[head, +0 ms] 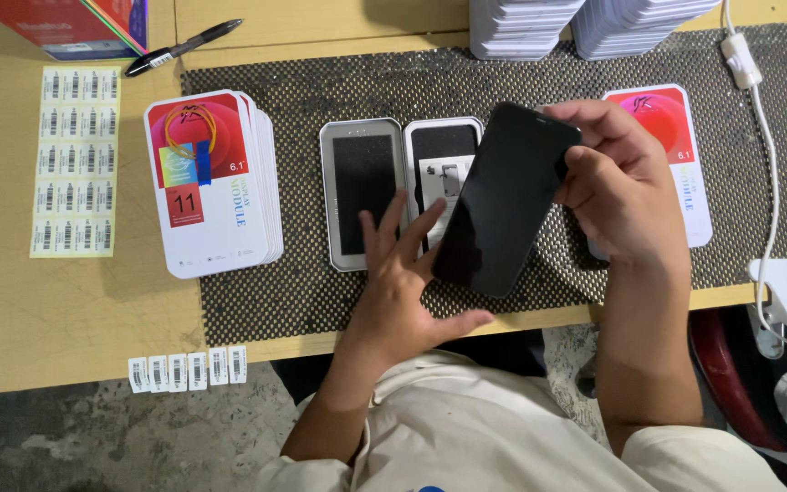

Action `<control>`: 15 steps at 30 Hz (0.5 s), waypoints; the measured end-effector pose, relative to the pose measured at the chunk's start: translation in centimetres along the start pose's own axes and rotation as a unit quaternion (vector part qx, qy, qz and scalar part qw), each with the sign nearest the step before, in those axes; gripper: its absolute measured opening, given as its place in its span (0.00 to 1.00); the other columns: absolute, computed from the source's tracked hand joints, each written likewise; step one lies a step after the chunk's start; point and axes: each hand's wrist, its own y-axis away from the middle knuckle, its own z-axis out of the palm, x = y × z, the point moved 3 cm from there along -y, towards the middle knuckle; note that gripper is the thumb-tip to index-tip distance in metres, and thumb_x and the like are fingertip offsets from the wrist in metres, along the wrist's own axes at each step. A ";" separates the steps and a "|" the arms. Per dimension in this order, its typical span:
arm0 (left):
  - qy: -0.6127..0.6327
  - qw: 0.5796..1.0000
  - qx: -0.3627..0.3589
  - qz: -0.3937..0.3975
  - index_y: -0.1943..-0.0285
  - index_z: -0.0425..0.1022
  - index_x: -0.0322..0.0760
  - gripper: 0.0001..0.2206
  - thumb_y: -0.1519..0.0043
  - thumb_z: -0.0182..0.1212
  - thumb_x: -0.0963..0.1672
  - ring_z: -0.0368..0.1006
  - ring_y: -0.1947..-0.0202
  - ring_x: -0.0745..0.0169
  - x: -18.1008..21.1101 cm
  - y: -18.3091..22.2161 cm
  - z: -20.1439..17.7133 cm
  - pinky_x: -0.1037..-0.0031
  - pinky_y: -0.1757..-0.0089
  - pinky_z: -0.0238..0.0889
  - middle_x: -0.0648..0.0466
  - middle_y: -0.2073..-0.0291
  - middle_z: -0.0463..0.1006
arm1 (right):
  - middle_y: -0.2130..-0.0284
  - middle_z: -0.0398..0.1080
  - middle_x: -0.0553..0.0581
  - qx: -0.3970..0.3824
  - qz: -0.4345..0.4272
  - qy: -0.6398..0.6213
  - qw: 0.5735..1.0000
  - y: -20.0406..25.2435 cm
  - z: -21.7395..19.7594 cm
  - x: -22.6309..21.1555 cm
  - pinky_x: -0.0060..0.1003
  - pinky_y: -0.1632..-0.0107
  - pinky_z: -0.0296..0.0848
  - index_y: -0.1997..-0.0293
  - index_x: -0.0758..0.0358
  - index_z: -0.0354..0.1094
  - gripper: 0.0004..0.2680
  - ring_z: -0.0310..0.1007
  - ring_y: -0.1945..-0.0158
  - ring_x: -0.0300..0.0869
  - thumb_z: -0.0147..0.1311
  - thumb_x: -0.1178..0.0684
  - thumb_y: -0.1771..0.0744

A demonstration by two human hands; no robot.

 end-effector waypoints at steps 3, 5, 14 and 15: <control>0.298 0.953 0.033 0.052 0.29 0.65 0.36 0.40 0.49 0.71 0.57 0.54 0.25 0.45 0.3 0.6 -0.9 0.54 0.28 0.51 0.44 0.28 0.60 | 0.58 0.70 0.53 -0.046 -0.026 -0.037 0.998 0.1 1.0 -0.7 0.22 0.64 0.77 0.38 0.67 0.63 0.12 0.72 0.65 0.32 0.48 0.58 0.29; 0.395 0.917 0.027 -0.042 0.66 0.72 0.39 0.11 0.42 0.69 0.48 0.59 0.78 0.74 0.2 0.9 -0.8 0.79 0.73 0.54 0.64 0.78 0.66 | 0.58 0.72 0.51 -0.079 -0.031 -0.042 0.996 0.0 1.7 -1.1 0.21 0.64 0.78 0.35 0.68 0.62 0.14 0.73 0.63 0.31 0.47 0.58 0.30; 0.602 0.795 0.014 -0.076 0.58 0.81 0.29 0.04 0.38 0.62 0.38 0.83 0.61 0.59 0.3 1.0 -0.6 0.75 0.57 0.81 0.46 0.63 0.84 | 0.57 0.68 0.58 -0.089 -0.216 0.289 0.928 0.0 5.5 -6.5 0.27 0.59 0.60 0.48 0.69 0.72 0.04 0.64 0.61 0.37 0.53 0.62 0.27; 0.602 0.795 0.014 -0.076 0.58 0.81 0.29 0.04 0.38 0.62 0.38 0.83 0.61 0.59 0.0 1.1 -0.1 0.75 0.57 0.81 0.46 0.63 0.84 | 0.57 0.68 0.58 -0.089 -0.216 0.289 0.928 0.0 5.8 -6.7 0.27 0.59 0.60 0.48 0.69 0.72 0.04 0.64 0.61 0.37 0.53 0.62 0.27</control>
